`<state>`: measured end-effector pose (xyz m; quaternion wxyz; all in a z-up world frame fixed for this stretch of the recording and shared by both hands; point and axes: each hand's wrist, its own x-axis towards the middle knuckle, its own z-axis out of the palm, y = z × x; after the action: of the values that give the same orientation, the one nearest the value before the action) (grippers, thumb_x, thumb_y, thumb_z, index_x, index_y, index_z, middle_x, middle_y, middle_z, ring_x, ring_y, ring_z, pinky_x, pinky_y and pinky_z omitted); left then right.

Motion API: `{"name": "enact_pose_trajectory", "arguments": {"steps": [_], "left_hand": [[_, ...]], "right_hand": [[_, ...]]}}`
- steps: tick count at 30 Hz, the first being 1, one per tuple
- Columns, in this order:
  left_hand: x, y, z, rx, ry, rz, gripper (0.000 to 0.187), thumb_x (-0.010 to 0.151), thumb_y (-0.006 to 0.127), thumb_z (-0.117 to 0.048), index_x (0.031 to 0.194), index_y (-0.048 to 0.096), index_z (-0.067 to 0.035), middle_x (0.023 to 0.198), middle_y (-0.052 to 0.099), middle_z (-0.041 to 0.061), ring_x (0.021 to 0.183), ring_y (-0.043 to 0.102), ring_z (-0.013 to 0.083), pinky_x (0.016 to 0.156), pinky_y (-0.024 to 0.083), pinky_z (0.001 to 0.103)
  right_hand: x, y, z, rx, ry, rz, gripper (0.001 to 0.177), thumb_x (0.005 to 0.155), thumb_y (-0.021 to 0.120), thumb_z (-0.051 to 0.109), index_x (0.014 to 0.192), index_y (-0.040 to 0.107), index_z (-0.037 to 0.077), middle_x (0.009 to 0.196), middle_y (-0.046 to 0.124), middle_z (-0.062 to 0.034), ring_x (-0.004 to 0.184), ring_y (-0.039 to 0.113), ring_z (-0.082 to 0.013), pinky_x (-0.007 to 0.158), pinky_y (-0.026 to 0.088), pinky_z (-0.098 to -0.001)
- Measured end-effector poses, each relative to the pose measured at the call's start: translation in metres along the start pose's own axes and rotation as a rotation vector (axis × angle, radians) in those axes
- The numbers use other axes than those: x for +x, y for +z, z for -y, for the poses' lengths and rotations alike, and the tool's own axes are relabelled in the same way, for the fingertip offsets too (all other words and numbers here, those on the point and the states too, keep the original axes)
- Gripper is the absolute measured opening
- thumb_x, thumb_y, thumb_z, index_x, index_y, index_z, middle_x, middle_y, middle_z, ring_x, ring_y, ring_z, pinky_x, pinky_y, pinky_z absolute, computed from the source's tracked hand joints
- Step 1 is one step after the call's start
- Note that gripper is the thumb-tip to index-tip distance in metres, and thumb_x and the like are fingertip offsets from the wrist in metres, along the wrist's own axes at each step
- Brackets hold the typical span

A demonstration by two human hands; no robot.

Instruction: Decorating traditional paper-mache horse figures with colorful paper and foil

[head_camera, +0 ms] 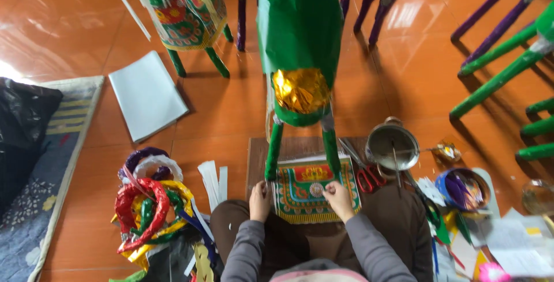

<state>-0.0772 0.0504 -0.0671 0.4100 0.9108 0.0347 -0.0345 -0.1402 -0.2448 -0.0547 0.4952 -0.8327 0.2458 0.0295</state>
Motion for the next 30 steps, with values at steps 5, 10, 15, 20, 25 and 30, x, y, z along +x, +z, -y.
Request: {"name": "enact_pose_trajectory", "arguments": {"steps": [5, 10, 15, 20, 25, 30], "left_hand": [[-0.003, 0.008, 0.007, -0.017, 0.175, -0.103, 0.030, 0.085, 0.066, -0.018, 0.114, 0.060, -0.014, 0.092, 0.061, 0.016, 0.094, 0.063, 0.0405, 0.080, 0.053, 0.050], [-0.014, 0.000, 0.014, -0.076, 0.113, -0.134, 0.028, 0.087, 0.066, -0.013, 0.115, 0.063, -0.011, 0.101, 0.066, 0.014, 0.098, 0.066, 0.0327, 0.084, 0.056, 0.041], [-0.019, -0.004, 0.016, -0.123, 0.097, -0.084, 0.041, 0.077, 0.075, -0.004, 0.117, 0.065, -0.008, 0.106, 0.063, 0.014, 0.099, 0.067, 0.0327, 0.083, 0.057, 0.041], [-0.019, 0.007, 0.032, 0.014, 0.113, -0.085, 0.038, 0.072, 0.078, -0.007, 0.109, 0.070, -0.011, 0.110, 0.062, 0.011, 0.100, 0.066, 0.0297, 0.088, 0.056, 0.037], [-0.023, -0.019, 0.003, -0.132, 0.111, 0.000, 0.036, 0.076, 0.075, 0.005, 0.111, 0.068, 0.000, 0.107, 0.061, 0.021, 0.095, 0.066, 0.0390, 0.082, 0.057, 0.042], [-0.024, -0.033, -0.024, 0.123, 0.119, 0.118, 0.022, 0.082, 0.071, -0.011, 0.104, 0.070, -0.008, 0.094, 0.072, 0.006, 0.084, 0.069, 0.0176, 0.075, 0.052, 0.030]], "right_hand": [[-0.009, -0.009, 0.005, 0.049, -0.190, -0.027, 0.015, 0.073, 0.076, 0.019, 0.072, 0.063, 0.014, 0.055, 0.062, -0.0045, 0.063, 0.067, -0.0242, 0.063, 0.049, -0.0321], [-0.011, -0.007, -0.012, 0.039, -0.136, 0.008, 0.011, 0.075, 0.073, 0.019, 0.080, 0.065, 0.014, 0.060, 0.065, -0.0012, 0.062, 0.068, -0.0171, 0.064, 0.050, -0.0291], [-0.020, -0.007, -0.009, 0.005, -0.150, -0.015, 0.012, 0.078, 0.072, 0.019, 0.084, 0.067, 0.010, 0.074, 0.069, -0.0117, 0.077, 0.069, -0.0310, 0.070, 0.052, -0.0373], [-0.012, 0.004, -0.019, -0.011, -0.234, -0.106, 0.011, 0.078, 0.073, 0.019, 0.081, 0.069, 0.009, 0.072, 0.069, -0.0124, 0.080, 0.069, -0.0343, 0.071, 0.052, -0.0405], [-0.024, -0.035, 0.000, 0.093, -0.187, -0.185, 0.013, 0.077, 0.072, 0.015, 0.088, 0.066, 0.013, 0.079, 0.070, -0.0084, 0.086, 0.069, -0.0311, 0.077, 0.054, -0.0399], [-0.086, -0.149, 0.023, 0.161, -0.386, -0.369, 0.016, 0.084, 0.068, 0.002, 0.079, 0.056, 0.011, 0.077, 0.062, -0.0054, 0.068, 0.058, -0.0196, 0.065, 0.044, -0.0323]]}}
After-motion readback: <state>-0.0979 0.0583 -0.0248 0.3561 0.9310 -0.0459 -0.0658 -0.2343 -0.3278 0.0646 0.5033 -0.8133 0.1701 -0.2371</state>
